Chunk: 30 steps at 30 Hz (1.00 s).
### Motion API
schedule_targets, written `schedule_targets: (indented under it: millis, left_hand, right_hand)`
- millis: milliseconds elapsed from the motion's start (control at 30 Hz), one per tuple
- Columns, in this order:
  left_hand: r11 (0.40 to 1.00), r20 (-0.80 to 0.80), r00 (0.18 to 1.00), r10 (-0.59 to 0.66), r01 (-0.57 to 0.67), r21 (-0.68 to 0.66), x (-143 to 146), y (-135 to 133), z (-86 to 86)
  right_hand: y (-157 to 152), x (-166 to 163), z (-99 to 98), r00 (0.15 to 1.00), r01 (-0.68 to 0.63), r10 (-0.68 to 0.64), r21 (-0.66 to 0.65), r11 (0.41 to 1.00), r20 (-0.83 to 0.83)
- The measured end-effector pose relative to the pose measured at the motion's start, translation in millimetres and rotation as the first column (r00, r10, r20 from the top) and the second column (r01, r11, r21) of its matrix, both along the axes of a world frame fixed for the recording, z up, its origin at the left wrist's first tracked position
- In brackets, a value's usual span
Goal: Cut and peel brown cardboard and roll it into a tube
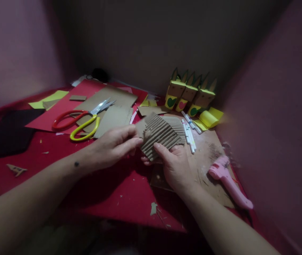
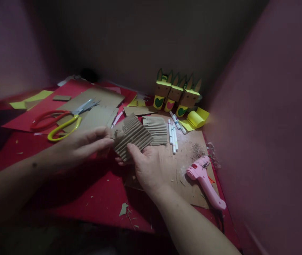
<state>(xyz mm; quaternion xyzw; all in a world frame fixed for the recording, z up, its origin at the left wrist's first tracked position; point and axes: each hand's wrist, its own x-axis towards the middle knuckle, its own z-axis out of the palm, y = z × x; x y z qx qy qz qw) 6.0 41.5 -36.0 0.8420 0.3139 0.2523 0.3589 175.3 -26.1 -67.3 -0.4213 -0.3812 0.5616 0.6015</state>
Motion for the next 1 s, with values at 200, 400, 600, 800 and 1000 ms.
schedule_targets:
  millis: [200, 400, 600, 800, 1000]
  left_hand:
    - [0.991, 0.078, 0.993, 0.092, -0.083, -0.103, -1, 2, 5.2]
    - [0.982, 0.01, 0.986, 0.166, -0.167, 0.092, 3, -4, 0.1]
    - [0.868, -0.067, 0.98, 0.189, -0.135, 0.479, 12, -2, -17.3]
    - [0.867, 0.12, 0.928, 0.354, -0.374, 0.329, -2, 8, 4.0]
    - [0.856, 0.115, 0.898, 0.426, -0.441, 0.272, -9, 17, 8.3]
  right_hand:
    - [0, 0, 0.1, 0.999, 0.0, -0.001, -0.025, 1.0, -0.039]
    - [0, -1, 3.6, 1.0, 0.011, -0.011, -0.03, 0.999, -0.012]
    - [-1, -1, 4.9, 0.999, -0.03, 0.031, -0.005, 1.0, 0.02]
    - [0, 1, 2.9, 0.998, 0.055, -0.056, -0.038, 0.998, -0.017]
    - [2, 1, -0.4, 0.999, 0.041, -0.042, -0.02, 0.999, -0.034]
